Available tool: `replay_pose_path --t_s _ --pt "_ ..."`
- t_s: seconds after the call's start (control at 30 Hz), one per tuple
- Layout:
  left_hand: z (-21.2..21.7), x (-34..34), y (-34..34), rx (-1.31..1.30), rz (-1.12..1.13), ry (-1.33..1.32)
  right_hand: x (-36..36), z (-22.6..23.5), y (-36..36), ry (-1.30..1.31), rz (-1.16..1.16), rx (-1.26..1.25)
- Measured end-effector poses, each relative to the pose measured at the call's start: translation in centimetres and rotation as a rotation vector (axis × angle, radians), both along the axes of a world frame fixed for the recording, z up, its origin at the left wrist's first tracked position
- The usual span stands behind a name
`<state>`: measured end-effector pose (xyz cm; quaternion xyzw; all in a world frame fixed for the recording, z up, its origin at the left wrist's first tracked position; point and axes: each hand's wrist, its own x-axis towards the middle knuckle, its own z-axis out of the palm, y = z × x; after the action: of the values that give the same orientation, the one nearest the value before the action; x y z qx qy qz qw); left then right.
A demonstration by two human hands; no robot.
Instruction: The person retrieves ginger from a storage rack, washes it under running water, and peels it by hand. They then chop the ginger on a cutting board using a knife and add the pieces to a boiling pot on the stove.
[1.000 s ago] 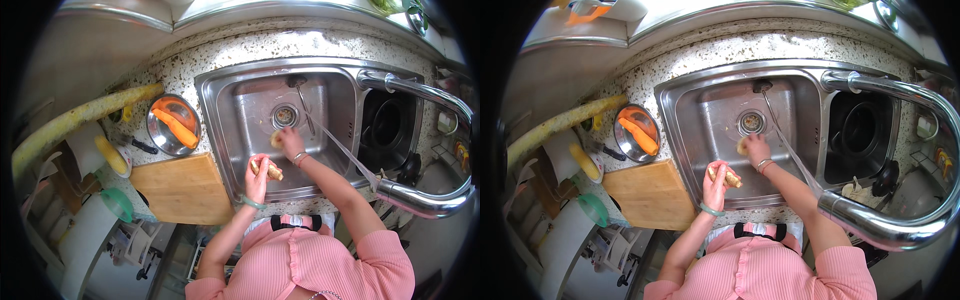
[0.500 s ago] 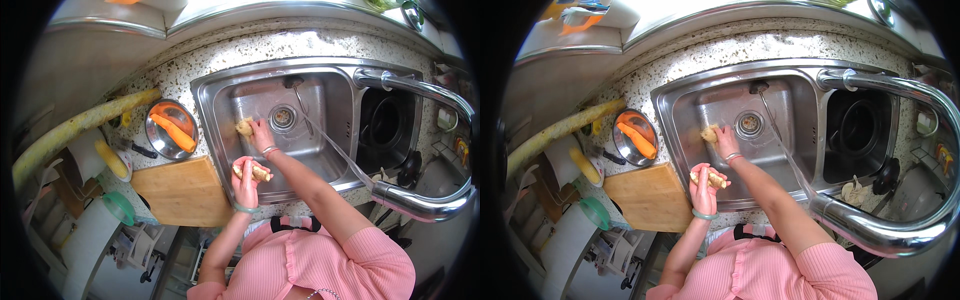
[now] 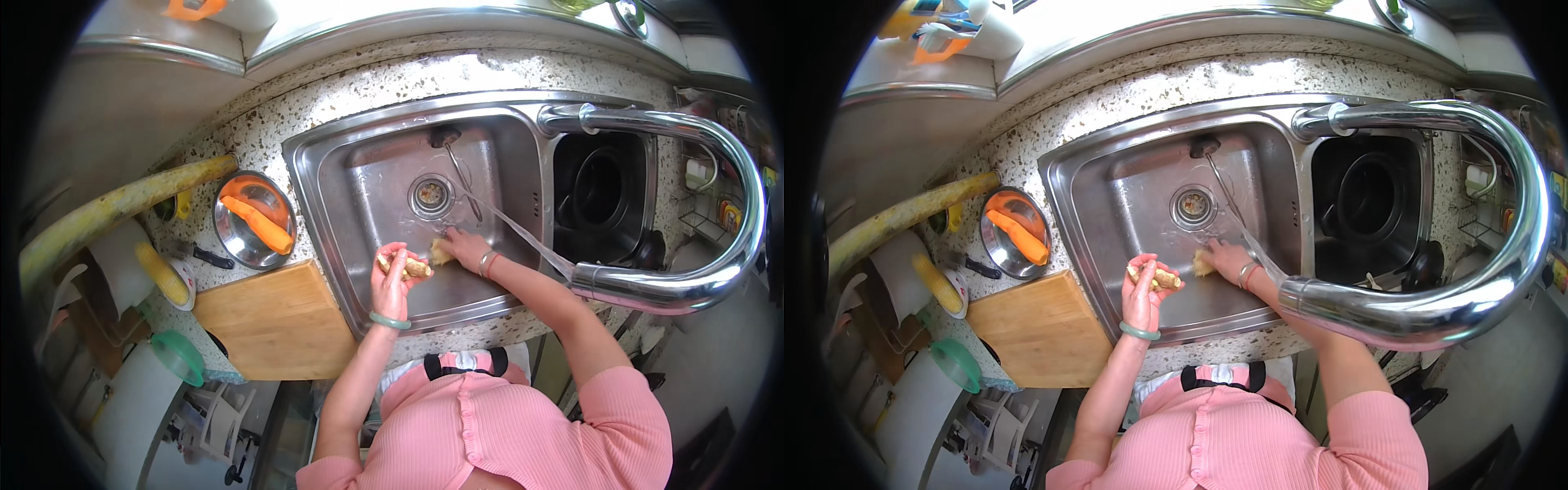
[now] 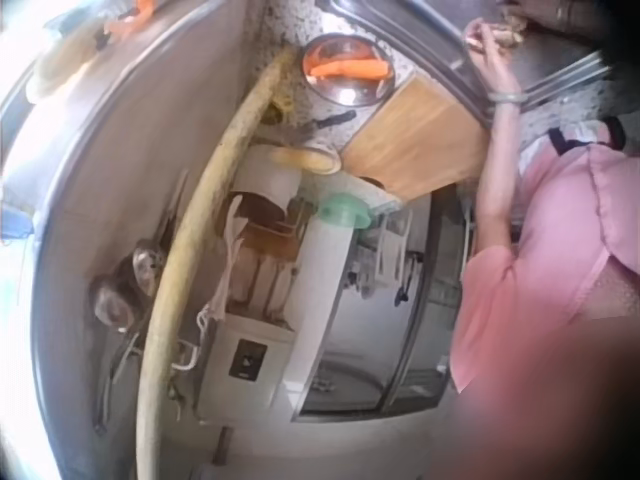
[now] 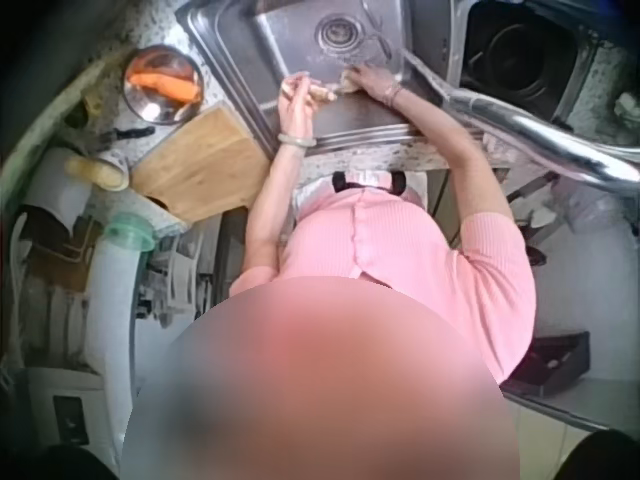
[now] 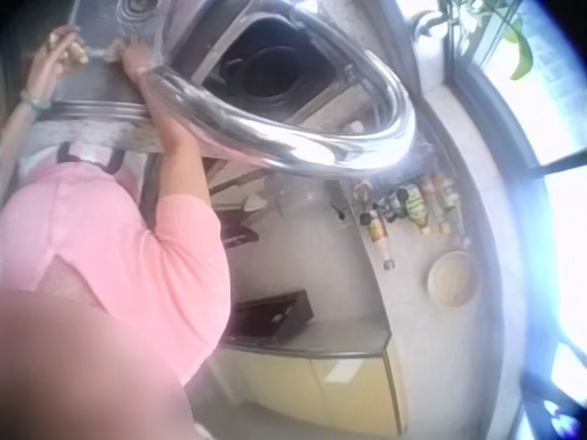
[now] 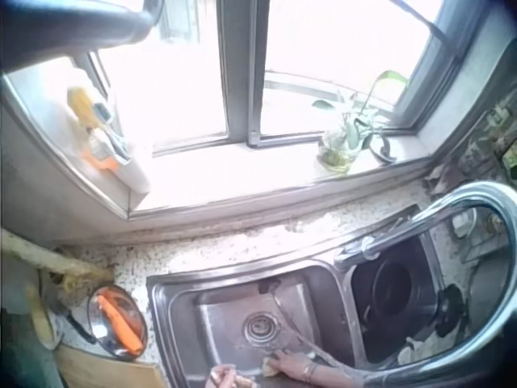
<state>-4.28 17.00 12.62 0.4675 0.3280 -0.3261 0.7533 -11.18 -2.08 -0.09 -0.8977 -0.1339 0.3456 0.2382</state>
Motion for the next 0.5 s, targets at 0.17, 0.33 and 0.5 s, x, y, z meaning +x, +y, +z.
replay_pose_path --t_s 0.17,0.33,0.5 --pt "0.5 0.1 -0.2 -0.126 -0.062 0.064 2.6 -3.6 0.1 -0.026 -0.531 -0.082" --pt "-1.0 0.8 -0.1 -0.287 -0.023 0.135 1.3 -0.8 -3.7 0.135 -0.541 -0.171" --pt "-1.5 0.9 -0.6 -0.225 -0.056 0.124 0.4 0.0 -2.7 0.402 -0.525 -0.319"
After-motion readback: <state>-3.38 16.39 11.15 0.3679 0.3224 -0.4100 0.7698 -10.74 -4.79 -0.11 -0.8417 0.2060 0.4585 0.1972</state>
